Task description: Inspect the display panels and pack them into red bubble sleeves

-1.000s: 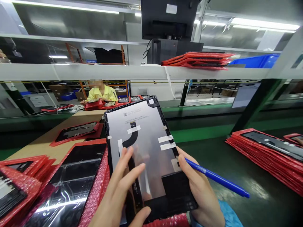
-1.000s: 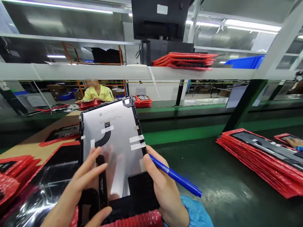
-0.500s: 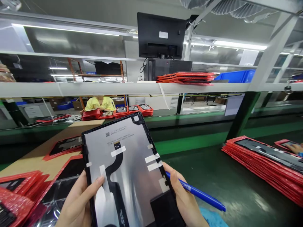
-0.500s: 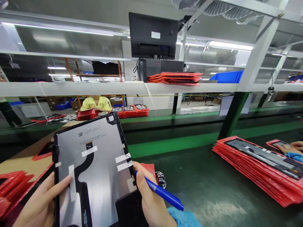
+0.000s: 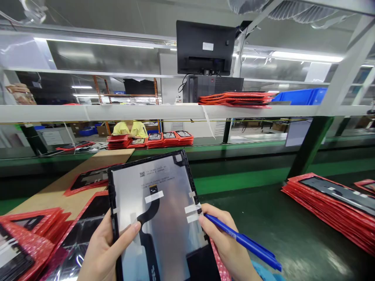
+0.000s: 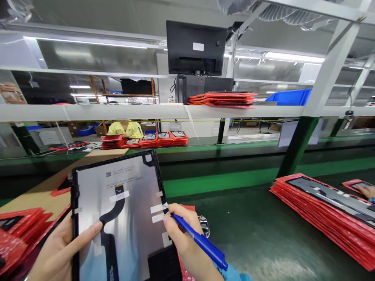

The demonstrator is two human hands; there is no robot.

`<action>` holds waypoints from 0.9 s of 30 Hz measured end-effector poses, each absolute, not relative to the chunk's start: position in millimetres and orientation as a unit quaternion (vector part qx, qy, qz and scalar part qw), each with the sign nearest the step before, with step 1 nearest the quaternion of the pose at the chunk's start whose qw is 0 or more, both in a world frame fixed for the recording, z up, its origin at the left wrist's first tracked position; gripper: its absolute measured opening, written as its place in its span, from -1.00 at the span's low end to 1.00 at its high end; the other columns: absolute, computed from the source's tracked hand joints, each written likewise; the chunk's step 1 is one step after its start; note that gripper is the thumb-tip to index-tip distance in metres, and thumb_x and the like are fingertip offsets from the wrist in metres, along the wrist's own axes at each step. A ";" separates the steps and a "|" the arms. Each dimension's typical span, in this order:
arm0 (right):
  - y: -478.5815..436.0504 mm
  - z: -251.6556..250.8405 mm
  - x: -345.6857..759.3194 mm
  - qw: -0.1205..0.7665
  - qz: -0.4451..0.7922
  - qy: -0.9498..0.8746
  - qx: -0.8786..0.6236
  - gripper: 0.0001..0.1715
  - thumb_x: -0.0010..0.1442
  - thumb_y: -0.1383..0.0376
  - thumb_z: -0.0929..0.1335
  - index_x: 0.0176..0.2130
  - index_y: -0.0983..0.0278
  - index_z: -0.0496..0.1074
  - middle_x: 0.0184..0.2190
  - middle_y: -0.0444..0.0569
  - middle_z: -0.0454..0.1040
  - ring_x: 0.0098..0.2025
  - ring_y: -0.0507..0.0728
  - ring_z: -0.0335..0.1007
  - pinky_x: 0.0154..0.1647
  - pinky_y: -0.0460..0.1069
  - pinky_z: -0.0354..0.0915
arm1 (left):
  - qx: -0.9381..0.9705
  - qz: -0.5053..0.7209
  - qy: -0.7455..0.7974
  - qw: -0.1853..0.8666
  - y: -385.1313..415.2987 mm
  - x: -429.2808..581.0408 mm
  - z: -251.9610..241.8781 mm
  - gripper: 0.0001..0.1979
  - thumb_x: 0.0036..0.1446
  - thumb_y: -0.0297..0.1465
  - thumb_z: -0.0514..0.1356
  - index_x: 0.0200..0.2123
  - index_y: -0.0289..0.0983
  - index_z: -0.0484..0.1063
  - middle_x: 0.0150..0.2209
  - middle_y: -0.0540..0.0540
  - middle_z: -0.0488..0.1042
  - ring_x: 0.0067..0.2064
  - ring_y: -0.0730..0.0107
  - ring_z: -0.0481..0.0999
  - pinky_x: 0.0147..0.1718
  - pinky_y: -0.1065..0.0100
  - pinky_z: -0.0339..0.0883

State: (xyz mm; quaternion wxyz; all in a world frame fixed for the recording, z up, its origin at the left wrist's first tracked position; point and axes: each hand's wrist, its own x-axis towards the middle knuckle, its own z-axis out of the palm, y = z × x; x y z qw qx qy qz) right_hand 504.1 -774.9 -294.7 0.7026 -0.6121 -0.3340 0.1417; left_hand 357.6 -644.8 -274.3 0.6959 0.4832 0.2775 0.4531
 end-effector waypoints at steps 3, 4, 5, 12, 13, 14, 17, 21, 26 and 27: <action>-771.2 -287.4 505.7 0.660 0.151 -0.384 -0.629 -0.67 0.11 0.17 0.34 -0.59 0.25 0.28 -0.66 -0.25 -0.03 -0.58 -0.02 -0.15 -0.58 -0.08 -0.10 | 0.507 0.456 0.267 0.681 -641.8 356.9 -280.3 -0.31 -0.23 -0.30 0.44 0.04 -0.17 0.35 -0.22 0.00 0.62 -0.05 0.19 0.54 -0.11 0.49 0.41; -769.9 -285.3 505.7 0.656 0.156 -0.387 -0.629 -0.64 0.10 0.17 0.33 -0.61 0.25 0.21 -0.66 -0.27 -0.10 -0.58 -0.02 -0.22 -0.58 -0.07 -0.15 | 0.517 0.452 0.261 0.678 -640.5 356.5 -282.3 -0.29 -0.23 -0.30 0.44 0.06 -0.16 0.34 -0.20 0.00 0.61 -0.06 0.20 0.55 -0.13 0.49 0.42; -768.9 -283.6 505.3 0.658 0.156 -0.383 -0.629 -0.62 0.09 0.16 0.34 -0.62 0.25 0.16 -0.66 -0.28 -0.14 -0.58 -0.03 -0.25 -0.58 -0.07 -0.18 | 0.525 0.449 0.255 0.677 -639.3 356.1 -283.7 -0.27 -0.23 -0.31 0.45 0.08 -0.15 0.32 -0.19 0.01 0.61 -0.08 0.21 0.55 -0.15 0.49 0.43; -776.5 -296.4 505.3 0.708 0.105 -0.305 -0.628 -0.74 -0.01 0.07 0.44 -0.45 0.21 0.56 -0.48 -0.09 0.44 -0.40 0.12 0.33 -0.37 -0.03 0.26 | 0.494 0.456 0.247 0.698 -642.4 357.8 -275.0 -0.33 -0.17 -0.29 0.42 0.07 -0.18 0.34 -0.23 0.00 0.61 -0.22 0.27 0.59 -0.27 0.50 0.46; -778.2 -300.8 506.9 0.721 0.097 -0.282 -0.626 -0.72 -0.04 0.05 0.46 -0.40 0.19 0.59 -0.35 -0.03 0.52 -0.26 0.21 0.40 -0.23 0.02 0.31 | 0.488 0.451 0.241 0.707 -643.1 358.6 -273.2 -0.34 -0.18 -0.30 0.42 0.05 -0.19 0.34 -0.25 -0.01 0.62 -0.25 0.26 0.60 -0.31 0.48 0.47; -779.2 -304.9 509.0 0.731 0.098 -0.266 -0.621 -0.69 -0.07 0.03 0.48 -0.37 0.17 0.61 -0.26 0.01 0.54 -0.15 0.27 0.41 -0.12 0.07 0.32 | 0.484 0.447 0.234 0.715 -643.6 359.6 -271.9 -0.36 -0.17 -0.31 0.41 0.03 -0.20 0.35 -0.25 -0.02 0.62 -0.25 0.24 0.60 -0.33 0.46 0.47; -776.9 -310.5 516.6 0.743 0.133 -0.248 -0.607 -0.63 -0.14 -0.02 0.51 -0.40 0.18 0.61 -0.25 0.05 0.57 -0.10 0.35 0.43 -0.08 0.14 0.35 | 0.481 0.468 0.212 0.710 -644.4 362.8 -271.5 -0.51 -0.14 -0.35 0.40 -0.08 -0.23 0.42 -0.27 -0.04 0.62 -0.21 0.24 0.59 -0.21 0.43 0.45; -766.2 -301.8 528.8 0.735 0.203 -0.286 -0.580 -0.54 0.01 -0.04 0.44 -0.18 0.19 0.58 -0.26 0.06 0.60 -0.12 0.33 0.50 -0.07 0.14 0.38 | 0.535 0.519 0.221 0.629 -643.0 363.9 -279.7 -0.75 -0.05 -0.33 0.35 -0.25 -0.25 0.49 -0.36 -0.04 0.61 -0.30 0.25 0.60 -0.31 0.41 0.46; -759.6 -297.3 542.9 0.780 0.227 -0.269 -0.517 -0.29 0.21 -0.05 0.29 0.24 0.16 0.16 -0.34 0.07 0.63 -0.24 0.27 0.57 -0.09 0.20 0.40 | 0.757 0.563 0.175 0.281 -628.9 360.8 -299.3 -0.92 0.09 -0.39 0.23 -0.38 -0.23 0.54 -0.47 0.00 0.61 -0.48 0.36 0.58 -0.48 0.48 0.45; -759.6 -298.5 542.8 0.786 0.269 -0.271 -0.487 -0.33 0.21 -0.02 0.31 0.20 0.20 0.21 -0.27 0.12 0.62 -0.19 0.28 0.56 -0.11 0.19 0.41 | 0.797 0.554 0.121 0.209 -625.4 361.5 -302.2 -0.87 0.12 -0.46 0.19 -0.27 -0.24 0.54 -0.39 -0.03 0.63 -0.43 0.36 0.60 -0.42 0.48 0.47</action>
